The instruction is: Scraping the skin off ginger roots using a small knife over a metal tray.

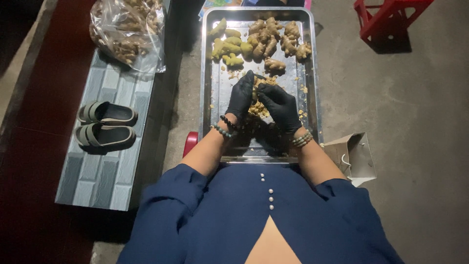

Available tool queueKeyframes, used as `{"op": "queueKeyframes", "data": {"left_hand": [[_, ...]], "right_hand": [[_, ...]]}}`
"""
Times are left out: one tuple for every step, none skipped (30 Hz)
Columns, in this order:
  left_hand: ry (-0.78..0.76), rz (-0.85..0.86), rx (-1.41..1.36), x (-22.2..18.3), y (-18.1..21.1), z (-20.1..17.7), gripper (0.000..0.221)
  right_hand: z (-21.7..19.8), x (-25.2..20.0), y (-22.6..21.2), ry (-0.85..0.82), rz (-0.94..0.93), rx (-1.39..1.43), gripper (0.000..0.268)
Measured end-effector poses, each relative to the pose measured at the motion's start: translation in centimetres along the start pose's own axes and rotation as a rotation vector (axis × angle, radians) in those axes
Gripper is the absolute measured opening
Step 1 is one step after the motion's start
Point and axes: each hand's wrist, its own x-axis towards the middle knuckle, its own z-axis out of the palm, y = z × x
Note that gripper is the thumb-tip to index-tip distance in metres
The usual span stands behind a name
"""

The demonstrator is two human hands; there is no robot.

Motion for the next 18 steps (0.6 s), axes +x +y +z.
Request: {"op": "queueKeyframes", "data": {"left_hand": [[-0.001, 0.0, 0.0, 0.1, 0.1, 0.1, 0.047], [0.004, -0.013, -0.033, 0.2, 0.3, 0.1, 0.045], [0.011, -0.024, -0.067, 0.3, 0.5, 0.1, 0.044], [0.012, -0.023, -0.067, 0.8, 0.2, 0.0, 0.044], [0.011, -0.077, -0.098, 1.3, -0.1, -0.2, 0.044], [0.01, -0.13, -0.129, 1.8, -0.4, -0.3, 0.044], [0.01, -0.128, -0.129, 1.2, 0.5, -0.4, 0.044], [0.011, -0.057, -0.086, 0.6, 1.4, -0.5, 0.039], [0.012, 0.012, -0.041, -0.2, 2.2, -0.7, 0.036], [0.012, 0.012, -0.041, -0.2, 2.5, -0.7, 0.036], [-0.003, -0.063, -0.192, -0.2, 2.9, -0.6, 0.033], [-0.018, -0.139, -0.344, -0.3, 3.2, -0.5, 0.031], [-0.019, -0.139, -0.344, -0.8, 5.0, 0.3, 0.031], [-0.024, -0.331, -0.623, -1.3, 6.8, 1.0, 0.027], [-0.03, -0.525, -0.9, -1.9, 8.7, 1.8, 0.028], [-0.032, -0.526, -0.899, -1.9, 8.5, 1.8, 0.028], [-0.057, -0.506, -0.905, -1.8, 8.3, 1.8, 0.028], [-0.082, -0.486, -0.912, -1.7, 8.2, 1.7, 0.028]], "right_hand": [[-0.1, 0.0, 0.7, 0.001, 0.0, 0.0, 0.011], [-0.2, 0.1, 1.4, 0.007, 0.139, 0.208, 0.013], [-0.2, 0.2, 2.1, 0.011, 0.278, 0.417, 0.018], [0.0, 0.2, 1.3, 0.009, 0.277, 0.417, 0.018], [0.1, 0.2, 0.5, 0.046, 0.377, 0.427, 0.018], [0.2, 0.2, -0.2, 0.083, 0.476, 0.436, 0.019], [0.2, 0.2, -0.3, 0.082, 0.475, 0.436, 0.019], [0.1, 0.2, -0.3, 0.074, 0.518, 0.467, 0.018], [0.0, 0.1, -0.4, 0.068, 0.564, 0.498, 0.017], [0.0, 0.1, 0.3, 0.068, 0.564, 0.498, 0.017], [0.0, 0.0, 0.9, 0.093, 0.531, 0.485, 0.016], [-0.1, 0.0, 1.6, 0.117, 0.498, 0.471, 0.016], [-0.2, -0.1, 0.7, 0.118, 0.498, 0.47, 0.016], [-0.4, -0.1, -0.2, 0.073, 0.313, 0.287, 0.015], [-0.5, -0.2, -1.1, 0.029, 0.128, 0.103, 0.014], [-0.7, -0.1, -0.3, 0.032, 0.128, 0.102, 0.014], [-0.9, 0.1, 0.4, 0.096, 0.176, 0.175, 0.013], [-1.0, 0.3, 1.2, 0.161, 0.224, 0.248, 0.013]]}}
